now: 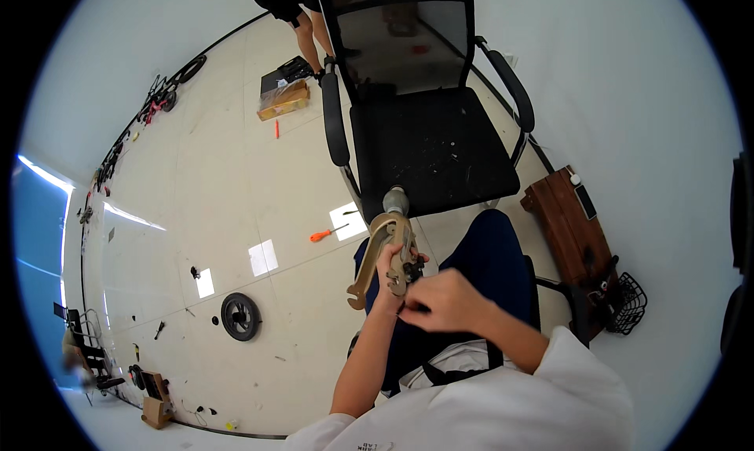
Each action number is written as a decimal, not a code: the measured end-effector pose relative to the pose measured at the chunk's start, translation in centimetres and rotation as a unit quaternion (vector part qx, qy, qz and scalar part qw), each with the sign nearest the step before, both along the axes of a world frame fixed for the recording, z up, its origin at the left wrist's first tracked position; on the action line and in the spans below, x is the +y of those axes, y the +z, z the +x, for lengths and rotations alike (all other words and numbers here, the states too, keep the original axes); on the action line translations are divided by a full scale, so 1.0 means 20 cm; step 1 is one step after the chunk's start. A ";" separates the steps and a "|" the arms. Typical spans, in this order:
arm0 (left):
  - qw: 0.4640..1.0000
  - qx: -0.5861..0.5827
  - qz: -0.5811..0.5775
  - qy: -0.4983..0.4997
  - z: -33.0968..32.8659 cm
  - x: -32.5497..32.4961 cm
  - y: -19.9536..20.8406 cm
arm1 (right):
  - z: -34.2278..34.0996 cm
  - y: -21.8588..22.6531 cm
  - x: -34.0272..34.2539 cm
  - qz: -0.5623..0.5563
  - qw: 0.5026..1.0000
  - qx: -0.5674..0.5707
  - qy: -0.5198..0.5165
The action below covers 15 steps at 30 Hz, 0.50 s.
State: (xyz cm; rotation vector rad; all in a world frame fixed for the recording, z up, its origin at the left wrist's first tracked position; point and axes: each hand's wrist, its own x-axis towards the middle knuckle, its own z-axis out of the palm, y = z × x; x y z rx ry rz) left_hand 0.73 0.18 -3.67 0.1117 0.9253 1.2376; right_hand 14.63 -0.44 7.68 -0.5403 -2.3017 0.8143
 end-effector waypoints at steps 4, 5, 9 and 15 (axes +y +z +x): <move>0.994 -0.107 0.013 0.010 -0.08 0.00 -0.05 | -0.11 0.08 0.26 0.053 0.997 -0.010 0.047; 0.994 -0.102 0.022 0.027 -0.07 0.00 -0.04 | -0.14 0.10 0.29 0.048 0.996 -0.025 0.071; 0.994 -0.087 0.038 0.063 -0.08 0.00 0.00 | -0.26 0.05 0.35 -0.015 0.996 -0.014 0.090; 0.993 -0.102 0.032 0.046 -0.13 -0.03 0.09 | -0.33 0.01 0.19 0.015 0.999 0.029 0.031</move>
